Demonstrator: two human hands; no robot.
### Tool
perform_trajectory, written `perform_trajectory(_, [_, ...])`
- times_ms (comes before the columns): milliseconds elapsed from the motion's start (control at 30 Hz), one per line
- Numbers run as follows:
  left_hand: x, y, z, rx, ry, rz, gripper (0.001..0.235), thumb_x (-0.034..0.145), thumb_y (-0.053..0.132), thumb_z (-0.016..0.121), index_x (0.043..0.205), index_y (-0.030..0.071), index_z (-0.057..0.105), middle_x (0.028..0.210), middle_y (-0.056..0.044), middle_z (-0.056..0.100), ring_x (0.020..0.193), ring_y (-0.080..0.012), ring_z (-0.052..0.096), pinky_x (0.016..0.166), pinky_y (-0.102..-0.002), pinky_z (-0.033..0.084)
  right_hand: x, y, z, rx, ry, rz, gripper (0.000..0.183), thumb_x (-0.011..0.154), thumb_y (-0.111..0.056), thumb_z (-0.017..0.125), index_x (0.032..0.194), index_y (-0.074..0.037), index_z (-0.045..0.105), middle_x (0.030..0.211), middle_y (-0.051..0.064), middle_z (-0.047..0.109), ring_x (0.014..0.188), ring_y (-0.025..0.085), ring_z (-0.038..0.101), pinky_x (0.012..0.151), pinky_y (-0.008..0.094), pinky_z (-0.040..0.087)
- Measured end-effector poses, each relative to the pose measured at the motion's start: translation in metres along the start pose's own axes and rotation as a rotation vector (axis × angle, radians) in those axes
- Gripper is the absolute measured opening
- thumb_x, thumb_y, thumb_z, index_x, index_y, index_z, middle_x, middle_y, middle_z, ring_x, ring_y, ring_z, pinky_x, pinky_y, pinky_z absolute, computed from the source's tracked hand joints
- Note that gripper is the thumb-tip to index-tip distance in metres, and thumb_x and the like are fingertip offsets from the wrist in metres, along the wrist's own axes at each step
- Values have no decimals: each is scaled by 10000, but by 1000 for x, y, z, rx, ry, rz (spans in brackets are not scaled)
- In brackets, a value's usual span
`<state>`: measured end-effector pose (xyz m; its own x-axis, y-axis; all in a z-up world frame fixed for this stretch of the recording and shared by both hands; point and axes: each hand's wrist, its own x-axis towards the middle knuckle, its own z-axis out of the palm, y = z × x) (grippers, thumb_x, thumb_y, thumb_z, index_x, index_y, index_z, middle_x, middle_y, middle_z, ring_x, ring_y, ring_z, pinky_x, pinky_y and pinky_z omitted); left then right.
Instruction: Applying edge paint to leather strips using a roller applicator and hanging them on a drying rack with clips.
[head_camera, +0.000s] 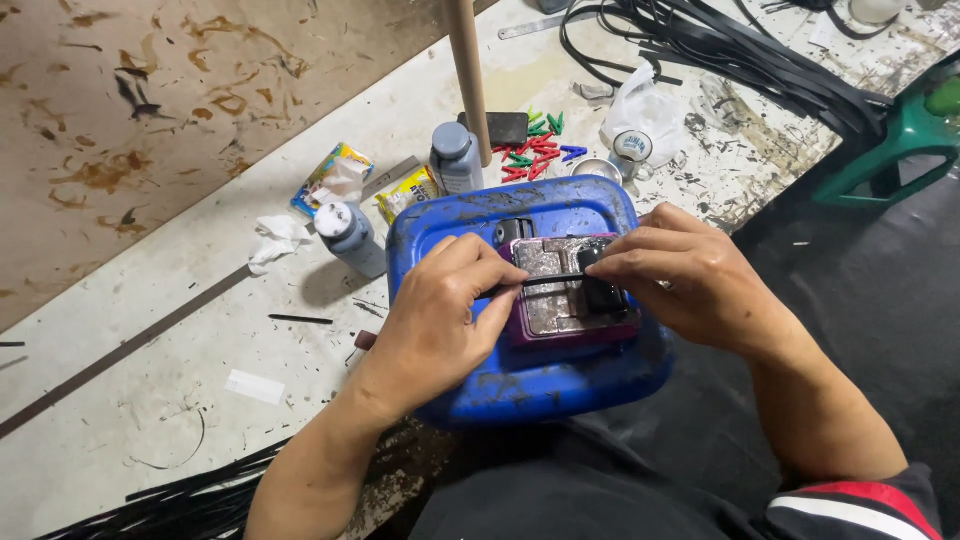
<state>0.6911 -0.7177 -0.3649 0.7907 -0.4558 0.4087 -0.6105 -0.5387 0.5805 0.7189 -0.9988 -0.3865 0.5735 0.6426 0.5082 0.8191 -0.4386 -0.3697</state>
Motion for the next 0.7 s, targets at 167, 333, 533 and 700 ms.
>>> perform_trajectory(167, [1,-1,2,21,7,12,73,906,68,714,975,70,692,903,-88,628,873,-302,597,797,-406,473,5,3,-1,-15,-19,-74,251,1034,-138,492,1055,-109,740,1042,20,748,758,251,553,724,364,462])
perform_trajectory(333, [-1,-2,5,33,10,17,87,892,31,728,936,66,662,879,-80,610,840,-297,580,774,-399,472,3,6,1,-9,-1,-91,212,1026,-103,532,1067,-104,740,1021,32,737,787,254,563,731,372,483])
perform_trajectory(533, [5,-4,15,92,-40,72,130,830,-4,716,905,79,651,872,-86,588,812,-313,563,752,-420,469,-6,8,-3,-42,28,-113,175,1001,-67,586,1051,-111,747,992,44,720,755,249,547,734,374,471])
perform_trajectory(700, [17,-6,31,122,-106,98,145,822,12,695,886,101,600,859,-85,560,801,-329,554,698,-449,464,-20,13,-13,-113,-4,-84,169,993,-93,622,1101,-144,741,1020,15,727,779,229,572,751,350,467])
